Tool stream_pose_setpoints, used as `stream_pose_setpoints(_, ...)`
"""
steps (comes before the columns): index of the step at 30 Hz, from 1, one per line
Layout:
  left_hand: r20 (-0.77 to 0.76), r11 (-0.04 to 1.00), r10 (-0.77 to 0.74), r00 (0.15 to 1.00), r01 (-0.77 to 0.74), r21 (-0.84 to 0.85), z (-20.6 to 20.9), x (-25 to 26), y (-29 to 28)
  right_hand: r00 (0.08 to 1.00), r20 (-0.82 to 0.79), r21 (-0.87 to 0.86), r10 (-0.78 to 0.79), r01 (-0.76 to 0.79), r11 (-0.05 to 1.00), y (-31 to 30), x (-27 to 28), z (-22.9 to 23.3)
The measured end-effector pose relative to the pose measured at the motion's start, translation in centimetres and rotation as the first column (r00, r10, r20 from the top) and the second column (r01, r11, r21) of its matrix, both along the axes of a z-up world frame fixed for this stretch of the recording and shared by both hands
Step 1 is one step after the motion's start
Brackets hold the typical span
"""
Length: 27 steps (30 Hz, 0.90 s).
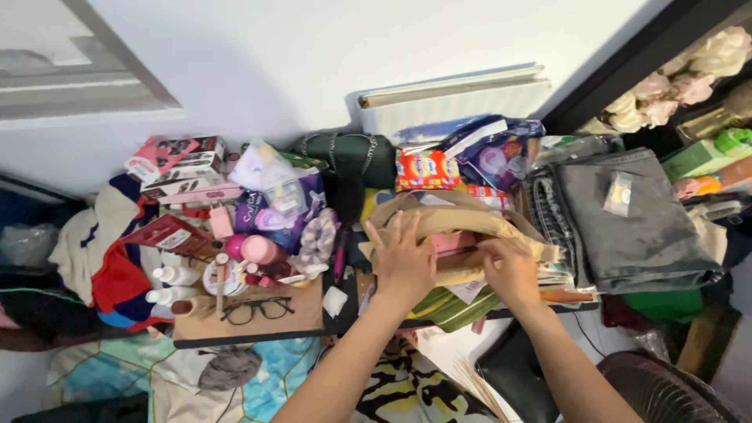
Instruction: The person places cosmetic items and small objects from a cluttered table into a beige handbag and arranges them inside. They then pick up a stick broom, beat and fluff pillows and cushions on the bed, and tuck and smooth the bed sheet around the mattress.
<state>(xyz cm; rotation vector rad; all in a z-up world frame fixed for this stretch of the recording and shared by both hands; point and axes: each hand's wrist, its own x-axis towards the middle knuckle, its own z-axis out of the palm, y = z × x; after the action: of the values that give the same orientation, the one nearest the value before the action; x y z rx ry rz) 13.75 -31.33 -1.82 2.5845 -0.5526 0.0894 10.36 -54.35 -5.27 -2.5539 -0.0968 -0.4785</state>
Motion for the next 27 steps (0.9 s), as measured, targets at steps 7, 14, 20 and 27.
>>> stream_pose_setpoints(7,0.029,0.928,-0.021,0.999,0.009,0.372,-4.1,4.3,-1.8,0.929,-0.298,0.033,0.218,-0.218,0.975,-0.3,3.8,-3.2)
stream_pose_setpoints(14,-0.195,0.916,-0.007,0.981,0.085,0.393,-3.5,4.9,-1.4,0.837,-0.397,-0.066,0.377,-0.435,0.898,3.0,5.8,-5.8)
stream_pose_setpoints(20,-0.197,0.924,-0.022,0.980,0.095,0.371,-2.4,4.3,-1.8,0.839,-0.322,-0.273,0.439,-0.526,0.806,5.9,6.8,-8.2)
stream_pose_setpoints(27,-0.085,0.993,-0.023,0.996,0.013,-0.115,-0.5,2.0,-0.4,0.895,-0.276,-0.041,0.350,-0.374,0.926,4.6,4.7,-2.2)
